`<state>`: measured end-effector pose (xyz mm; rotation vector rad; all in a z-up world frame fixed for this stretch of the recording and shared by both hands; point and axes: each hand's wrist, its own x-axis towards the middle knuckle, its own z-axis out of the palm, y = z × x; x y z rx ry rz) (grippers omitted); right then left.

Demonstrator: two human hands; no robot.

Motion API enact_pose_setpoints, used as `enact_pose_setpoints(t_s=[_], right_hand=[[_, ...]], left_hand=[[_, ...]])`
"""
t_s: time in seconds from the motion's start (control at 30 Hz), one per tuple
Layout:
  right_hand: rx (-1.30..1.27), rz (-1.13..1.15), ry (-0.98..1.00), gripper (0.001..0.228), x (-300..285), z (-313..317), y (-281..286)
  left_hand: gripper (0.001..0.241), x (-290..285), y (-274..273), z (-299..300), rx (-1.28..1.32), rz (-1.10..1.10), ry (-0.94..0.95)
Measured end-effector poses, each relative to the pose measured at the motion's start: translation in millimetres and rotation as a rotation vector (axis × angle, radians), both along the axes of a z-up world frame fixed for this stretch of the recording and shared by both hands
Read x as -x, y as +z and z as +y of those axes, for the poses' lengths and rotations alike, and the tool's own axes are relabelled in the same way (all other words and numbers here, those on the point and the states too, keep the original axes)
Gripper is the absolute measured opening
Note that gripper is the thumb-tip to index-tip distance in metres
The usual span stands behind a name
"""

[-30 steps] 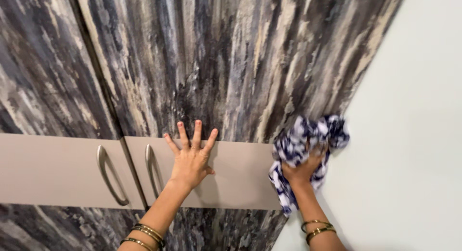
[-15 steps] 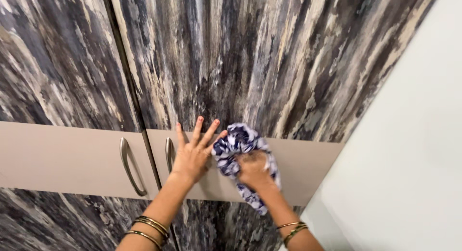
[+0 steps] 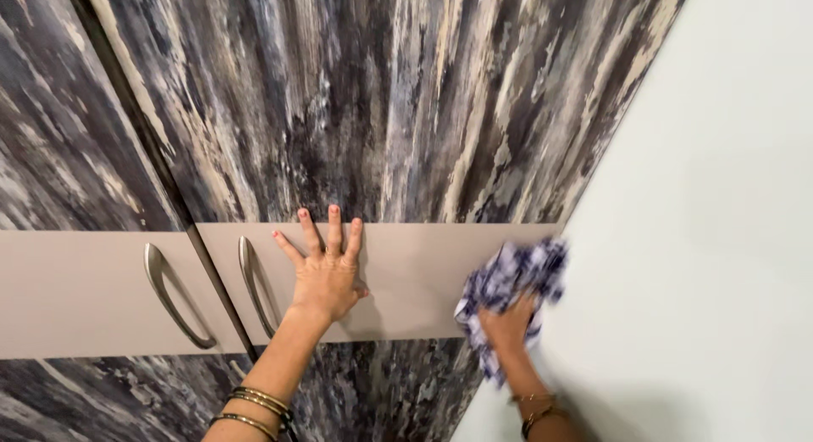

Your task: The person wipes the exterior of a wardrobe with a patterned cloth, then opens the doors and wipes the interior surfaces and door panels. The person uses a cloth to clean the wardrobe surfaces throughout the clip.

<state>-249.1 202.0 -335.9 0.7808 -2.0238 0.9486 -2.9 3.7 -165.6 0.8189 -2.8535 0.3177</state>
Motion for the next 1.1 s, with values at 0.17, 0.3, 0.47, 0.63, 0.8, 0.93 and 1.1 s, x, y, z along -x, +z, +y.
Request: enact_pose_setpoints(t_s=[0.17,0.3,0.47,0.63,0.8,0.93,1.1], right_hand=[[-0.086,-0.095,0.03,0.045,-15,19,-21],[0.145,0.045,0.018,0.044,35,19,43],[0.253,0.053,0.013,0.043,47,8,41],[-0.029,-0.153,0.027,0.042,-16,14,-53],[-0.05,-0.167,0.067,0.041,-20,24,-59],[0.144,-0.023,0.076,0.04,14,-2,-10],[0.198,0.0,0.072,0.038,21,-21,-5]], left_hand=[[0.123,3,-5,-1,0.018,-0.008,0.021],[0.124,4,-9,-1,0.026,0.024,0.028],[0.125,6,-15,-1,0.038,0.057,0.033],[0.124,5,-13,-1,0.037,0.052,0.04],[0.126,6,-12,-1,0.032,0.06,0.047],[0.123,5,-20,-1,0.067,0.098,0.038],[0.122,7,-21,-4,0.093,0.185,-0.005]])
